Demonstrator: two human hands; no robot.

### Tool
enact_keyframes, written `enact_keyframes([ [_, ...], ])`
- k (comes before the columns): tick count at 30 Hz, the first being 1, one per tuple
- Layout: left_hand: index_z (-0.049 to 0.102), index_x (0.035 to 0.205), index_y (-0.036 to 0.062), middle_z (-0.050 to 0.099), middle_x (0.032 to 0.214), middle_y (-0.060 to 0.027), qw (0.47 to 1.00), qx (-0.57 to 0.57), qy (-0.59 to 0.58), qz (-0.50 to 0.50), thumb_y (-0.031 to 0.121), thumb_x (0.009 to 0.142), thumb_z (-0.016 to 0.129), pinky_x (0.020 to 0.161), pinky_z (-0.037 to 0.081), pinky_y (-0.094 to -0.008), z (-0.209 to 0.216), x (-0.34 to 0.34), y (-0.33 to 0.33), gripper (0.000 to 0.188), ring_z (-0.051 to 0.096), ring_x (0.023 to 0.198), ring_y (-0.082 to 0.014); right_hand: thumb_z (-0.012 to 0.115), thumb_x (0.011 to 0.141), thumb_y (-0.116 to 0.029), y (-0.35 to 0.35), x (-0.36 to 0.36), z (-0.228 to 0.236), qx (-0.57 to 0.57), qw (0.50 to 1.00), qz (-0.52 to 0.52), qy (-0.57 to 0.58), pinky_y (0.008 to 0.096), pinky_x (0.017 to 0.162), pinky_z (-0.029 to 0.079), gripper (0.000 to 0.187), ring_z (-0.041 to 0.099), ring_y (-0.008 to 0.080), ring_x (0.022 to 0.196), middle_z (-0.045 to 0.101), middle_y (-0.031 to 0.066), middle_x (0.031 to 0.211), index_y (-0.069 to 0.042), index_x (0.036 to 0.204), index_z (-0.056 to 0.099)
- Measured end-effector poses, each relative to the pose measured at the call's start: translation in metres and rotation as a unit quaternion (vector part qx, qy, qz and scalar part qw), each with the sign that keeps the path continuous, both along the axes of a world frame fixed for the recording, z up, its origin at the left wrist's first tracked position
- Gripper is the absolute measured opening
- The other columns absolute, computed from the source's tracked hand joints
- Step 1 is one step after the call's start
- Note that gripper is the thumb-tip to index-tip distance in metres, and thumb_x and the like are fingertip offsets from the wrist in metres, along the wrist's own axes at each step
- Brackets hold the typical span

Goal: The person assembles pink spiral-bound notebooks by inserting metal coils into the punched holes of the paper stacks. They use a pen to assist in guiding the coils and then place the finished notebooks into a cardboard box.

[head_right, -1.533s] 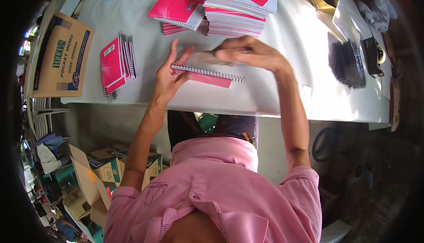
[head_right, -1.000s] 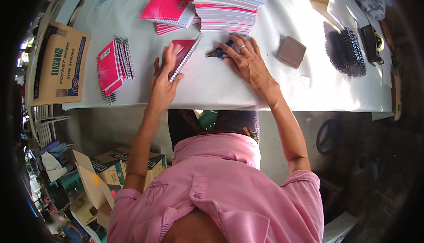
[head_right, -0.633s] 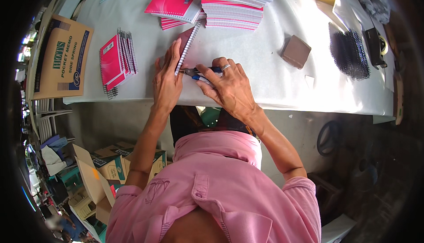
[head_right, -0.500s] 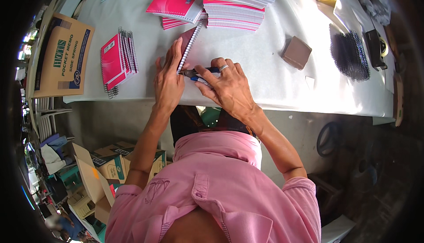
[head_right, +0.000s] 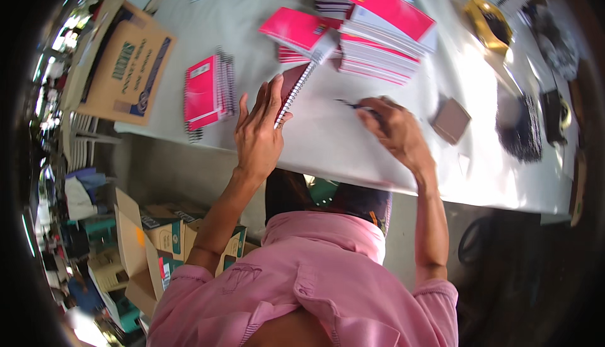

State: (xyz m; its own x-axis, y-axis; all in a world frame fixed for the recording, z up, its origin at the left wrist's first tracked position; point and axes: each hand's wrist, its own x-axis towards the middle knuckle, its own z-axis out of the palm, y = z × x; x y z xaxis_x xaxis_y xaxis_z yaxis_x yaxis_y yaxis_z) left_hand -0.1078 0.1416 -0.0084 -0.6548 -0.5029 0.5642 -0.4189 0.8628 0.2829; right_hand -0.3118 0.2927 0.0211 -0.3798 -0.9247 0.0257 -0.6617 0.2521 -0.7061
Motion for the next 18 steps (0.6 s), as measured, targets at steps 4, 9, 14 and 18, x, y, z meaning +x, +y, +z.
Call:
enact_keyframes([
  [4, 0.042, 0.144, 0.0058, 0.059, 0.134, -0.0111, 0.997, -0.06, 0.028, 0.048, 0.004, 0.083, 0.068, 0.108, 0.036, -0.0483, 0.045, 0.03, -0.029, 0.065, 0.057, 0.123, -0.0283, 0.07, 0.085, -0.024, 0.003, -0.014, -0.031, -0.064, 0.948, -0.033, 0.31, 0.0477, 0.099, 0.036, 0.032, 0.048, 0.0308, 0.119, 0.054, 0.0113, 0.126, -0.01, 0.114, 0.067],
  [9, 0.039, 0.147, 0.013, 0.041, 0.151, -0.0118, 0.983, 0.073, -0.143, 0.091, 0.021, 0.077, 0.077, 0.112, 0.024, -0.0562, 0.034, 0.073, -0.098, 0.08, 0.032, 0.142, -0.0356, 0.072, 0.083, -0.02, -0.037, 0.014, -0.023, -0.146, 0.947, 0.0, 0.285, 0.0457, 0.098, 0.038, 0.035, 0.048, 0.0314, 0.118, 0.051, 0.0107, 0.129, -0.01, 0.116, 0.066],
  [14, 0.041, 0.147, 0.0146, 0.035, 0.154, -0.0115, 0.988, 0.028, -0.14, 0.052, 0.034, 0.073, 0.079, 0.113, 0.021, -0.0573, 0.038, 0.06, -0.097, 0.085, 0.023, 0.143, -0.0434, 0.071, 0.075, -0.006, -0.097, 0.017, -0.02, -0.222, 0.904, 0.009, 0.365, 0.0441, 0.099, 0.039, 0.039, 0.049, 0.0304, 0.119, 0.052, 0.012, 0.127, -0.007, 0.113, 0.065],
  [18, 0.043, 0.145, 0.0115, 0.037, 0.153, -0.0119, 0.997, 0.062, -0.011, -0.036, 0.016, 0.081, 0.075, 0.115, 0.024, -0.047, 0.036, 0.024, -0.071, 0.071, 0.023, 0.146, -0.0376, 0.065, 0.076, -0.004, -0.127, -0.003, -0.04, -0.182, 0.859, 0.008, 0.478, 0.0408, 0.099, 0.04, 0.038, 0.052, 0.0277, 0.115, 0.057, 0.011, 0.118, -0.004, 0.114, 0.065],
])
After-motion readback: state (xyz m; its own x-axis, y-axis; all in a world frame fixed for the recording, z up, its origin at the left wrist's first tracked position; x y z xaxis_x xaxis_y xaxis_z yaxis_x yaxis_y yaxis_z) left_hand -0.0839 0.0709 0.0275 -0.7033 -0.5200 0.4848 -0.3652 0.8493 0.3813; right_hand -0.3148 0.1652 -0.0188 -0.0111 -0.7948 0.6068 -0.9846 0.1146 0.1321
